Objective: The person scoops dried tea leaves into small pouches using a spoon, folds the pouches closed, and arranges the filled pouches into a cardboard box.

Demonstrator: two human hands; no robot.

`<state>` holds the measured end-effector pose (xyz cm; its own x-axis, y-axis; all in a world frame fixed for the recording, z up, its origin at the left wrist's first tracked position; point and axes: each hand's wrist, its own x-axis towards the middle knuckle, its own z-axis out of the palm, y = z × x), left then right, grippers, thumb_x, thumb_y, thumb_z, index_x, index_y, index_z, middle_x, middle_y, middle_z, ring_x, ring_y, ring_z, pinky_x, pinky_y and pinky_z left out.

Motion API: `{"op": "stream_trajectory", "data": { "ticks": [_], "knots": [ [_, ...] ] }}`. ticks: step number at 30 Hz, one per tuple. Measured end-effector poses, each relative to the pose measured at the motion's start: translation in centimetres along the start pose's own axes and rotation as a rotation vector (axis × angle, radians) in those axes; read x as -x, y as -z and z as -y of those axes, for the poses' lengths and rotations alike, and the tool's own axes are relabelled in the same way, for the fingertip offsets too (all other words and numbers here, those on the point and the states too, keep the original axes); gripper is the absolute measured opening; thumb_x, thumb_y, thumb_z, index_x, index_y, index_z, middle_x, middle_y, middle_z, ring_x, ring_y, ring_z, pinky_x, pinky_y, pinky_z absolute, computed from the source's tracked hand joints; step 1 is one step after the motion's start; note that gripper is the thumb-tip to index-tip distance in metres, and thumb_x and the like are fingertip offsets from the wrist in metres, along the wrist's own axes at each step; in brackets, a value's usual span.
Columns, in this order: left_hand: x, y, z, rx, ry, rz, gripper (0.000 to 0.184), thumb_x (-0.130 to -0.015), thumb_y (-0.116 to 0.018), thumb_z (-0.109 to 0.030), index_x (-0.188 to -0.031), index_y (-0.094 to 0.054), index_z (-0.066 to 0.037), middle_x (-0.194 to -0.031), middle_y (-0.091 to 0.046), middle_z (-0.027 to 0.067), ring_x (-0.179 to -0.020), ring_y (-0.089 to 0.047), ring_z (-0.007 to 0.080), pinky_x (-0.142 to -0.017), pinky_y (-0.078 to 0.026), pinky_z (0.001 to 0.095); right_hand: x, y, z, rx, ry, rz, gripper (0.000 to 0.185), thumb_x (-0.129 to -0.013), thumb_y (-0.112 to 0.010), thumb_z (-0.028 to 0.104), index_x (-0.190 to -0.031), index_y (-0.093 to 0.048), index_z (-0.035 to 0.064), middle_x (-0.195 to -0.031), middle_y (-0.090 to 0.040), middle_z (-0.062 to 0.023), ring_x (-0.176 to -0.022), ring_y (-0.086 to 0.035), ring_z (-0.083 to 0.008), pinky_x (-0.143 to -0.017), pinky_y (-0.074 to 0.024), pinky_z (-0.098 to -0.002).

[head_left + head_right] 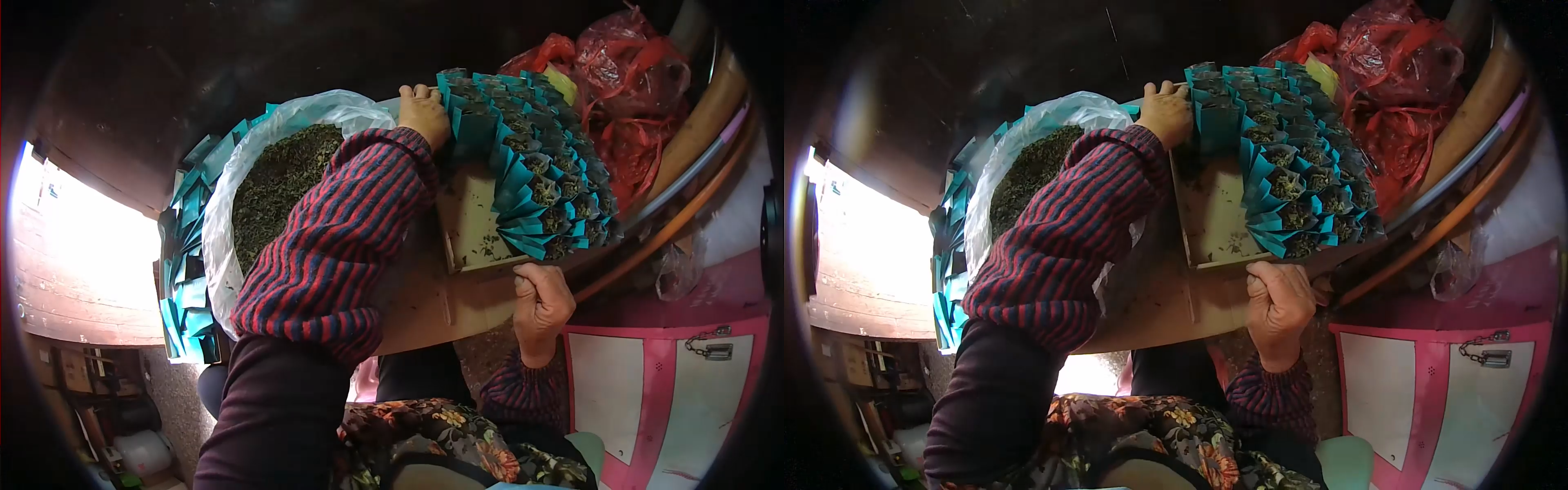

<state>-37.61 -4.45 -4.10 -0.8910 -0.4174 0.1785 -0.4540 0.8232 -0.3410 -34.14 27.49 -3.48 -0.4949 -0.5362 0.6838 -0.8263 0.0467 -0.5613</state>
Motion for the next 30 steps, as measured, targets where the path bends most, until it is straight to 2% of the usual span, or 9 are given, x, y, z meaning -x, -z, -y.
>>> {"op": "stream_trajectory", "data": {
  "ticks": [3, 4, 9, 14, 18, 25, 27, 28, 30],
  "knots": [
    [-0.1, 0.0, 0.1, 0.055, 0.036, 0.05, 0.027, -0.084, -0.054, -0.025, -0.104, -0.069, -0.015, -0.118, -0.057, 0.0024, -0.109, -0.049, 0.0238, -0.085, -0.032, 0.0463, 0.0, 0.0, 0.0, 0.004, -0.013, 0.02, 0.005, -0.082, -0.062, 0.003, -0.084, -0.062, -0.0008, -0.072, -0.058, -0.0085, -0.065, -0.055, -0.0201, -0.059, -0.0433, -0.0283],
    [0.1, 0.5, 0.1, 0.095, 0.037, 0.097, 0.034, -0.089, -0.044, -0.024, -0.109, -0.069, -0.011, -0.118, -0.06, 0.0061, -0.112, -0.049, 0.0261, -0.093, -0.027, 0.0502, 0.0, 0.0, 0.1, -0.001, -0.022, 0.029, 0.004, -0.082, -0.062, 0.003, -0.084, -0.062, -0.0009, -0.072, -0.058, -0.0085, -0.065, -0.055, -0.0201, -0.06, -0.0433, -0.0284],
    [0.7, 0.3, 0.3, -0.023, -0.038, 0.1, 0.026, -0.088, -0.051, -0.025, -0.103, -0.069, -0.016, -0.112, -0.062, 0.0049, -0.11, -0.051, 0.0268, -0.085, -0.034, 0.0539, 0.0, 0.1, 0.1, -0.027, -0.028, 0.047, 0.005, -0.08, -0.063, 0.0, -0.085, -0.063, -0.0009, -0.072, -0.057, -0.0091, -0.066, -0.055, -0.0211, -0.061, -0.0434, -0.0287],
    [1.2, 1.7, -0.4, -0.11, -0.168, 0.321, 0.033, -0.088, -0.051, -0.033, -0.109, -0.067, -0.014, -0.122, -0.06, 0.0094, -0.122, -0.047, 0.0322, -0.096, -0.023, 0.0666, 0.0, 0.0, 0.1, -0.029, -0.034, 0.044, 0.005, -0.08, -0.063, 0.0, -0.085, -0.063, -0.0009, -0.071, -0.057, -0.0092, -0.067, -0.055, -0.0219, -0.061, -0.0439, -0.0292],
    [0.6, 0.3, -2.2, -0.23, -0.244, 0.489, 0.047, -0.094, -0.038, -0.045, -0.128, -0.057, -0.019, -0.131, -0.056, 0.0028, -0.128, -0.044, 0.0269, -0.1, -0.012, 0.0673, -0.1, 0.1, 0.2, -0.037, -0.022, 0.044, 0.006, -0.079, -0.064, 0.0, -0.085, -0.063, -0.0006, -0.072, -0.057, -0.0094, -0.067, -0.055, -0.0227, -0.062, -0.0444, -0.0299],
    [2.4, 1.9, -3.6, -0.162, -0.286, 0.442, 0.052, -0.091, -0.04, -0.051, -0.13, -0.055, -0.02, -0.131, -0.056, 0.0041, -0.126, -0.047, 0.0283, -0.1, -0.012, 0.068, 0.1, 0.8, 0.0, -0.026, -0.033, 0.059, 0.006, -0.079, -0.065, 0.0, -0.084, -0.062, 0.0, -0.071, -0.057, -0.0093, -0.066, -0.055, -0.0236, -0.062, -0.0444, -0.0309],
    [2.6, 2.8, -4.1, -0.19, -0.327, 0.583, 0.053, -0.09, -0.043, -0.051, -0.13, -0.056, -0.019, -0.13, -0.057, 0.0044, -0.127, -0.046, 0.0287, -0.101, -0.012, 0.0683, 0.3, 0.7, -0.2, -0.023, -0.037, 0.054, 0.006, -0.079, -0.064, 0.001, -0.084, -0.062, 0.0004, -0.071, -0.056, -0.0093, -0.066, -0.055, -0.0237, -0.062, -0.0441, -0.0312],
    [3.0, 1.4, -3.9, -0.072, -0.294, 0.417, 0.051, -0.09, -0.043, -0.051, -0.126, -0.06, -0.018, -0.129, -0.057, 0.0058, -0.126, -0.048, 0.0291, -0.101, -0.011, 0.0687, 0.2, 0.8, -0.2, -0.026, -0.036, 0.052, 0.006, -0.079, -0.064, 0.001, -0.084, -0.062, 0.0004, -0.071, -0.056, -0.0093, -0.066, -0.055, -0.0237, -0.062, -0.0441, -0.0312],
    [3.3, 1.9, -4.2, -0.085, -0.311, 0.492, 0.051, -0.09, -0.043, -0.05, -0.125, -0.06, -0.017, -0.129, -0.057, 0.0065, -0.125, -0.049, 0.0292, -0.102, -0.011, 0.0689, 0.1, 0.9, -0.1, -0.033, -0.023, 0.058, 0.006, -0.079, -0.064, 0.001, -0.084, -0.062, 0.0007, -0.071, -0.057, -0.0094, -0.066, -0.055, -0.0235, -0.061, -0.0441, -0.0311]
  ]
}}
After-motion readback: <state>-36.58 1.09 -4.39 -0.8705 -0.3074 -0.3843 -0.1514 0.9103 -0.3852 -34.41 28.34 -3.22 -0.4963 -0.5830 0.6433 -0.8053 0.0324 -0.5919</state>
